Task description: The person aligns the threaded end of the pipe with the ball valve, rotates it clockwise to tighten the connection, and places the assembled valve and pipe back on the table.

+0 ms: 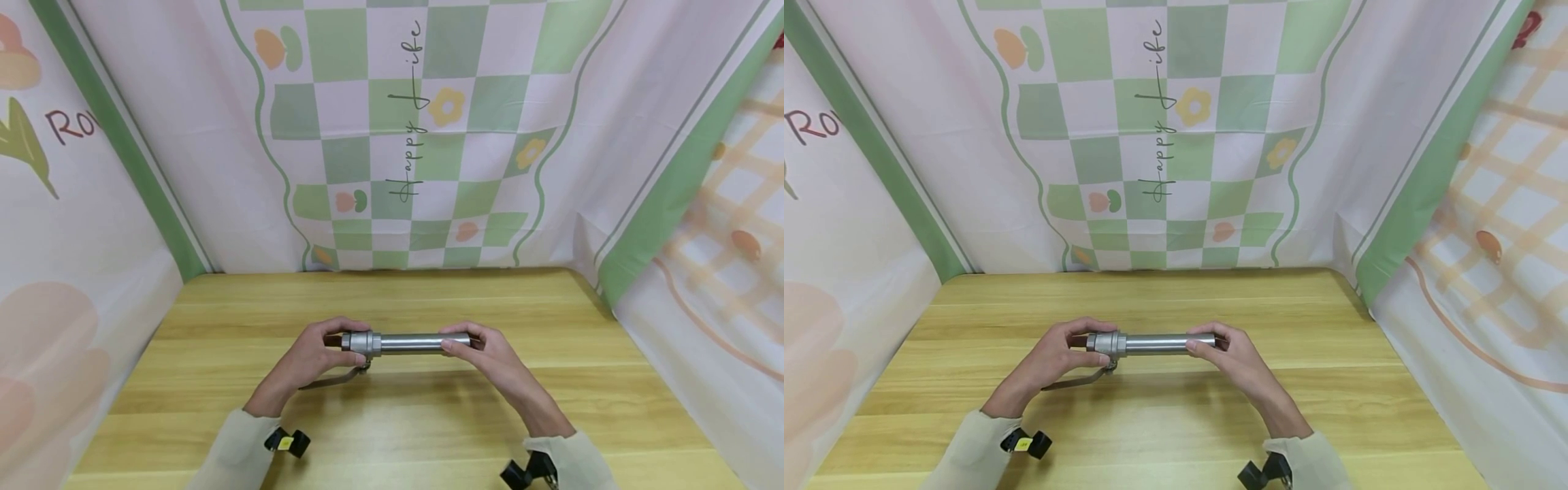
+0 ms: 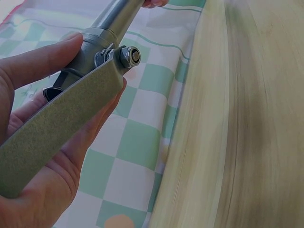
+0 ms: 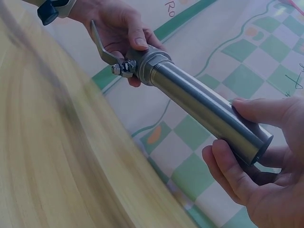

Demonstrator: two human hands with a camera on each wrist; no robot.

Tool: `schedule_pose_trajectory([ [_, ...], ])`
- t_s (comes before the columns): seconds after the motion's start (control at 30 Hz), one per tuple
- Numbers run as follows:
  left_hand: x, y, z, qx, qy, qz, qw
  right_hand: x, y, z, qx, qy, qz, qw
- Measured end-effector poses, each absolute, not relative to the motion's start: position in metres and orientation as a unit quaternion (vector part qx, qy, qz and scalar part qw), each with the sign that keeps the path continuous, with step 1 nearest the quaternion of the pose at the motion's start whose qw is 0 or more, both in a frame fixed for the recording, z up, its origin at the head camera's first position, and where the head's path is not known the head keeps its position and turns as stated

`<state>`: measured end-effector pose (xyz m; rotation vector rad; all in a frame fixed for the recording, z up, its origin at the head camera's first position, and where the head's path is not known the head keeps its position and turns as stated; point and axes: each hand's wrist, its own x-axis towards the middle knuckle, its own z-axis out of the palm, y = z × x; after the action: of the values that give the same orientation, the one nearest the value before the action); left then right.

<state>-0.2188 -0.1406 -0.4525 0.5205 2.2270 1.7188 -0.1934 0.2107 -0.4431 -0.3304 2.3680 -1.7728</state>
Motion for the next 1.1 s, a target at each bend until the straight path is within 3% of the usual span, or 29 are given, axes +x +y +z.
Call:
schedule_pose_trajectory([
  [1.1,-0.2179,-0.1389,-0.4537,0.183,0.773,0.591,0.141,-0.1951,0.2081,-0.4460,-0.093,0.781,-0.614,0.065],
])
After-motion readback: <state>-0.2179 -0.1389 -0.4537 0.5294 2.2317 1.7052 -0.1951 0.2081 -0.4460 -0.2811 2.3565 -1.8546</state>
